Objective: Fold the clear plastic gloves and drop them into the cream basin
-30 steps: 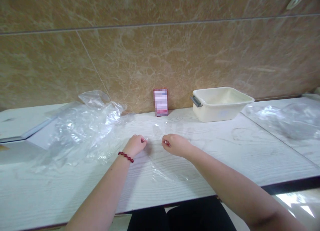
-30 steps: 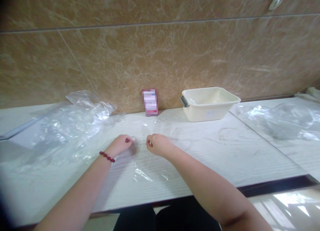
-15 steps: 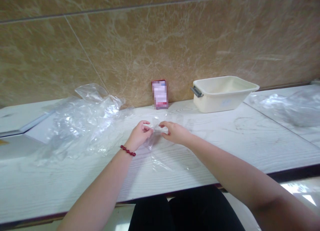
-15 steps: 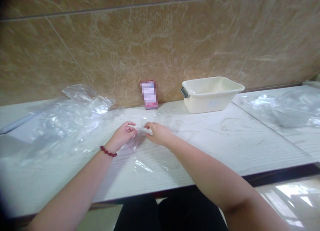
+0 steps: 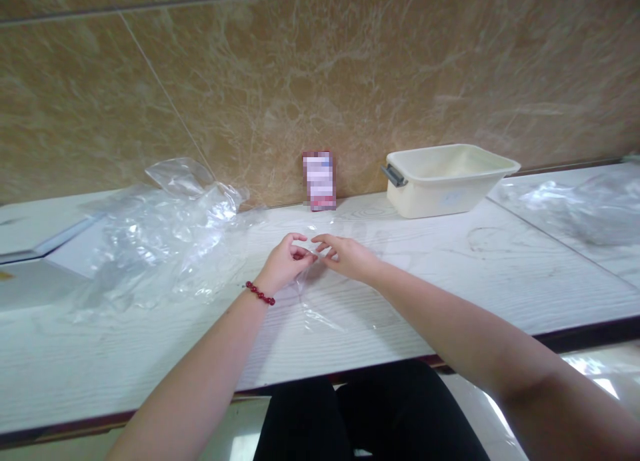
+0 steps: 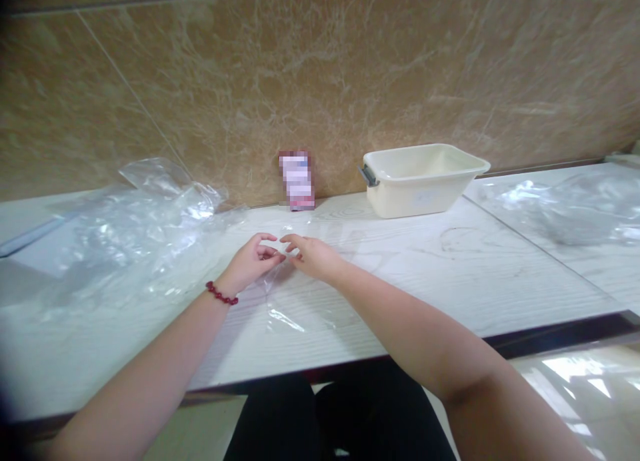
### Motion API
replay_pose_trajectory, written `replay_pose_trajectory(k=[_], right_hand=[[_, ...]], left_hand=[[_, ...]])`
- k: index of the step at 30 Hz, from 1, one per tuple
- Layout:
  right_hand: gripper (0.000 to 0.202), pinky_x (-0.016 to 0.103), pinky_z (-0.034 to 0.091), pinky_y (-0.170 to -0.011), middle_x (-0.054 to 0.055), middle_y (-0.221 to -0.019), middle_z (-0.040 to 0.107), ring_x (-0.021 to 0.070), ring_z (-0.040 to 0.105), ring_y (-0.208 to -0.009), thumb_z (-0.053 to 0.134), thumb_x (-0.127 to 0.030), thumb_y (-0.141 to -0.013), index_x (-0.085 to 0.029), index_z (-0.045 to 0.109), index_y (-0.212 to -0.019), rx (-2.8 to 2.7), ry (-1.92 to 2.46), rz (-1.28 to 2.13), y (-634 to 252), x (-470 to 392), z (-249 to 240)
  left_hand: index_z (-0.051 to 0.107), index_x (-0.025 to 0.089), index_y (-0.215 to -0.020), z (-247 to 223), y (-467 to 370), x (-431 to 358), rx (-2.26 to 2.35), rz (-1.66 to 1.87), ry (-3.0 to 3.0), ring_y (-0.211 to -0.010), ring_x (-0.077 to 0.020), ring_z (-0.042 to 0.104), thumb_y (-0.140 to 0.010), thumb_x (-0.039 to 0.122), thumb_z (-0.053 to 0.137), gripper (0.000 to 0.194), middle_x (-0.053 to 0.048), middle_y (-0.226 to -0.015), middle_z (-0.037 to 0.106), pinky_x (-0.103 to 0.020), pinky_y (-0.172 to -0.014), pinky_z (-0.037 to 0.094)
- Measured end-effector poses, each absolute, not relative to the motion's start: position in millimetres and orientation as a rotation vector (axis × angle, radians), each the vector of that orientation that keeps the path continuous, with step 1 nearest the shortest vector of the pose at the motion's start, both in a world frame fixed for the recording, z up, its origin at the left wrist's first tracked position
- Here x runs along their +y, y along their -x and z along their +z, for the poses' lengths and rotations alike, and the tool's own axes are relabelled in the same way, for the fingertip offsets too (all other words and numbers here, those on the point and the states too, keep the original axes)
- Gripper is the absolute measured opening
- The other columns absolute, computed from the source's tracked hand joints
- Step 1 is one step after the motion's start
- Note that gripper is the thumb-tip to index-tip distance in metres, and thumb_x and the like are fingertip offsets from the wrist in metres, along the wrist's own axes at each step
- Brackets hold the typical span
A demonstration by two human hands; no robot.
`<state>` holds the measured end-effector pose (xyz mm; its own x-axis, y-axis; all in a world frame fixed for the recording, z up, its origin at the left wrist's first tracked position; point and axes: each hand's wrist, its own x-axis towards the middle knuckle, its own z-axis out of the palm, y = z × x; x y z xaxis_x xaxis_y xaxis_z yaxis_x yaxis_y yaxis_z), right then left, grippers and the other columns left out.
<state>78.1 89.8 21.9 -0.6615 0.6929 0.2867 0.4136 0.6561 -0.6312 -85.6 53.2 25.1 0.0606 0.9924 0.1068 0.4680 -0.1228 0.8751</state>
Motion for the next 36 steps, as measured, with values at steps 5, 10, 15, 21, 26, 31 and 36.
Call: replay_pose_trajectory(k=[5, 10, 15, 21, 26, 31, 36], right_hand=[[0.035, 0.017, 0.04, -0.066, -0.002, -0.083, 0.06, 0.0054, 0.055, -0.067, 0.046, -0.012, -0.071, -0.02, 0.046, -0.106, -2.347, 0.861, 0.714, -77.2, 92.1, 19.6], [0.025, 0.017, 0.038, -0.064, -0.001, -0.077, 0.06, 0.0071, 0.054, -0.067, 0.047, -0.01, -0.069, -0.018, 0.056, -0.091, -2.384, 0.879, 0.625, -77.9, 94.8, 19.2], [0.02, 0.018, 0.036, -0.062, -0.001, -0.07, 0.06, 0.0081, 0.052, -0.064, 0.046, -0.005, -0.064, -0.017, 0.06, -0.074, -2.489, 0.832, 0.562, -83.4, 98.9, 26.5], [0.018, 0.018, 0.035, -0.063, 0.002, -0.071, 0.056, 0.0088, 0.048, -0.065, 0.047, -0.003, -0.062, -0.014, 0.06, -0.067, -2.65, 0.62, 0.509, -90.7, 105.6, 30.0], [0.017, 0.018, 0.035, -0.063, 0.002, -0.072, 0.054, 0.009, 0.047, -0.067, 0.048, -0.004, -0.063, -0.014, 0.061, -0.068, -2.716, 0.587, 0.503, -95.3, 111.6, 26.4], [0.018, 0.019, 0.035, -0.063, 0.002, -0.073, 0.052, 0.0096, 0.047, -0.066, 0.048, -0.008, -0.063, -0.016, 0.062, -0.07, -2.748, 0.672, 0.483, -96.9, 113.8, 26.2], [0.02, 0.018, 0.035, -0.061, 0.002, -0.071, 0.052, 0.0089, 0.046, -0.064, 0.047, -0.008, -0.063, -0.017, 0.063, -0.072, -2.785, 0.678, 0.497, -98.2, 114.9, 26.0]], left_hand=[[0.039, 0.018, -0.093, 25.2, 81.3, 51.2, 1.431, 1.008, -1.673, -0.06, -0.0115, 0.056, -0.063, 0.029, 0.058, 0.038, 0.001, -0.066, 0.061, -0.023, -0.057, 0.041], [0.041, 0.018, -0.092, 26.0, 83.7, 51.4, 1.407, 0.968, -1.713, -0.063, -0.0126, 0.057, -0.067, 0.037, 0.054, 0.034, 0.0, -0.067, 0.061, -0.023, -0.057, 0.042], [0.05, 0.017, -0.083, 32.8, 97.2, 54.2, 1.531, 0.923, -1.949, -0.071, -0.013, 0.056, -0.079, 0.041, 0.034, 0.028, -0.003, -0.077, 0.06, -0.024, -0.061, 0.043], [0.061, 0.019, -0.082, 38.4, 114.8, 55.7, 1.497, 0.542, -2.472, -0.085, -0.0147, 0.052, -0.075, 0.035, 0.044, 0.025, -0.004, -0.088, 0.058, -0.027, -0.079, 0.039], [0.06, 0.024, -0.096, 33.1, 121.6, 56.2, 1.479, 0.291, -2.553, -0.099, -0.0166, 0.047, -0.073, 0.042, 0.045, 0.033, -0.006, -0.109, 0.05, -0.029, -0.088, 0.033], [0.052, 0.033, -0.107, 31.0, 120.4, 55.0, 1.492, 0.121, -2.572, -0.115, -0.0228, 0.032, -0.071, 0.054, 0.041, 0.043, -0.004, -0.127, 0.036, -0.035, -0.095, 0.022], [0.043, 0.039, -0.114, 29.1, 119.9, 54.4, 1.51, -0.053, -2.518, -0.123, -0.03, 0.01, -0.067, 0.063, 0.036, 0.052, 0.0, -0.137, 0.016, -0.046, -0.096, 0.012]])
